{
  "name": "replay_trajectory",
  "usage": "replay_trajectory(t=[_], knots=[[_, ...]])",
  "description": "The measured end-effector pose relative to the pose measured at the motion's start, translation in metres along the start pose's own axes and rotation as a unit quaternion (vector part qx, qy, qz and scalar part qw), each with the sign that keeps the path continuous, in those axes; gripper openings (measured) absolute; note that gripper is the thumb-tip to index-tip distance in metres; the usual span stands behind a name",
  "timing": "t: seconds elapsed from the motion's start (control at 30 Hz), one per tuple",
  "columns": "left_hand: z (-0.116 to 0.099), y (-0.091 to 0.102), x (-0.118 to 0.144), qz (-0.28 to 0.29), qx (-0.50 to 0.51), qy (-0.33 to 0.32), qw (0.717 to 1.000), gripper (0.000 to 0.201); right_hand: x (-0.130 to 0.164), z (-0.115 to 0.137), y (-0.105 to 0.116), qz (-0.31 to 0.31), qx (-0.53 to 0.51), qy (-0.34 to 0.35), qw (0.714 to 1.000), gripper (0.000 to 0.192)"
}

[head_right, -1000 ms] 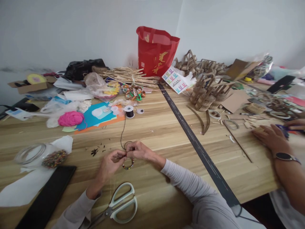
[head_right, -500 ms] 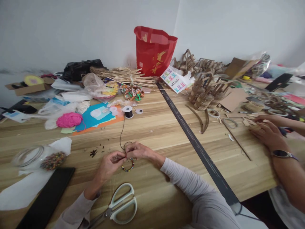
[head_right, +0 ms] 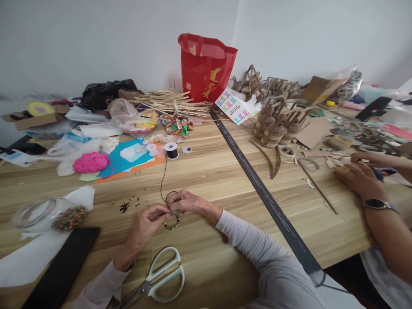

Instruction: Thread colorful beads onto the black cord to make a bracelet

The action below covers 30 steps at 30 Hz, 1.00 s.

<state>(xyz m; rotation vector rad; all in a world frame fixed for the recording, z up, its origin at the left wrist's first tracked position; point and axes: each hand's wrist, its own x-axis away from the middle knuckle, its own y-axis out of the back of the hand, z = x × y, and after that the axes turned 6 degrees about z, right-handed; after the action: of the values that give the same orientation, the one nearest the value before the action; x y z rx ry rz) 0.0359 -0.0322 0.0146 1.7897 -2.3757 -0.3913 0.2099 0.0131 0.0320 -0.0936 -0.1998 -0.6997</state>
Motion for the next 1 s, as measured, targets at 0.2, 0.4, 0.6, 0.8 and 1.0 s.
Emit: replay_trajectory(t=[0.2, 0.4, 0.6, 0.8, 1.0], knots=[[0.002, -0.001, 0.000, -0.005, -0.033, -0.022, 0.999, 0.003, 0.002, 0.003, -0.002, -0.003, -0.020, 0.007, 1.000, 0.007], [0.004, -0.004, 0.001, -0.022, -0.075, -0.037, 0.996, 0.004, 0.002, 0.003, -0.002, -0.003, -0.036, 0.005, 0.999, 0.006], [0.003, -0.005, 0.002, -0.040, -0.114, -0.059, 0.991, 0.007, -0.001, -0.002, -0.002, 0.001, -0.054, 0.002, 0.999, 0.005], [0.003, -0.007, 0.003, -0.061, -0.135, -0.088, 0.985, 0.006, -0.003, -0.007, 0.000, 0.007, -0.071, -0.006, 0.997, 0.005], [-0.001, -0.006, 0.003, -0.054, -0.134, -0.104, 0.984, 0.007, -0.004, -0.009, -0.001, 0.003, -0.097, -0.008, 0.995, 0.008]])
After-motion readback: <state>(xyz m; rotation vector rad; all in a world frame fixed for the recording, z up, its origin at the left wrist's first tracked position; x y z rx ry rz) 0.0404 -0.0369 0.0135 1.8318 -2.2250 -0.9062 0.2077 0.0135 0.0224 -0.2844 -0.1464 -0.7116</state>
